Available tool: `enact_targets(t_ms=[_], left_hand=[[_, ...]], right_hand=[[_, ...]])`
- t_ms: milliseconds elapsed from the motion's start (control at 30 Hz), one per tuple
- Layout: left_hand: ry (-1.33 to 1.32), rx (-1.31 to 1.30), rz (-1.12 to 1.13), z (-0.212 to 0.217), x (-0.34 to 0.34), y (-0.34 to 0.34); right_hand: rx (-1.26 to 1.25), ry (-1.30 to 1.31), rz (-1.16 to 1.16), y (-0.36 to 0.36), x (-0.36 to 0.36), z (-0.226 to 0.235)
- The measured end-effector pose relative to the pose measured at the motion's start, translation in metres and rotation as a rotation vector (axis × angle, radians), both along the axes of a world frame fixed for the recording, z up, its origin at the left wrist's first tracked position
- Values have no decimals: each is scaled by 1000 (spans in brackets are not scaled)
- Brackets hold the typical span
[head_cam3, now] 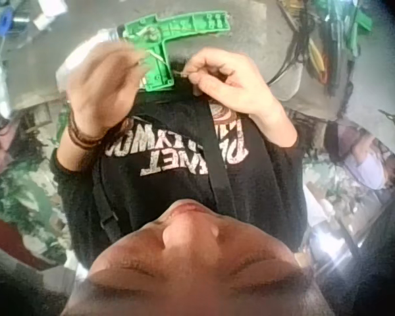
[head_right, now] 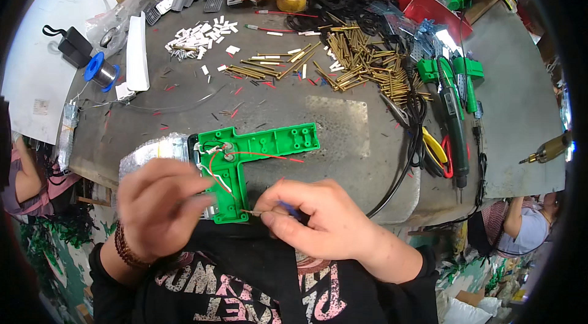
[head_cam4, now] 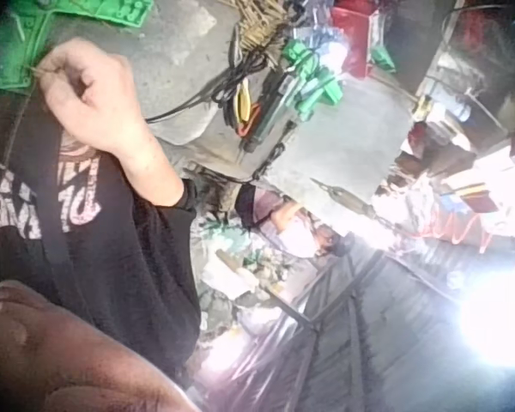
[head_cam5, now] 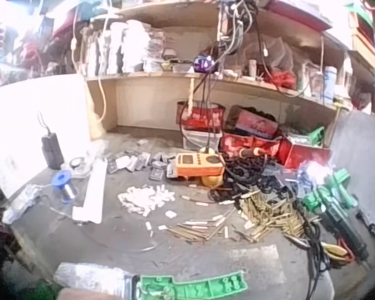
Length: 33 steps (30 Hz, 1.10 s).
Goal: Assemble a green plastic device housing and solder internal wiring.
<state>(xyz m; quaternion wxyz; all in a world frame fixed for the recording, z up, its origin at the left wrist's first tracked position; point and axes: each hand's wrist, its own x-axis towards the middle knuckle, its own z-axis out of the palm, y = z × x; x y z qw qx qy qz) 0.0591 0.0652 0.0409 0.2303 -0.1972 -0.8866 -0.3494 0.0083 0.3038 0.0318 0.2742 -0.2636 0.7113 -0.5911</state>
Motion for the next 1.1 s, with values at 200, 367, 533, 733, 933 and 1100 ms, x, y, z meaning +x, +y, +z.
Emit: enact_targets(t_ms=[200,367,533,733,933,1100], left_hand=[[-32,-117,-72,-16,-16,-3],[-16,-81,-101,-27,-16,-5],[-29,-65,-89,-28,-18,-4],[155,-133,-101,-24,-18,-4],[188,-184,-100,-23,-17,-2],[-102,87,-74,-17,-12,5]], right_hand=[[76,-60,-50,-18,-8,-10],[-1,-240,-208,-31,-8,-2],[-8,-142,-201,-33,-14,-8],[-18,-107,-204,-36,-14,-8],[14,82,-172,-37,-13,-7],[171,328,-103,-25,-5,-1]])
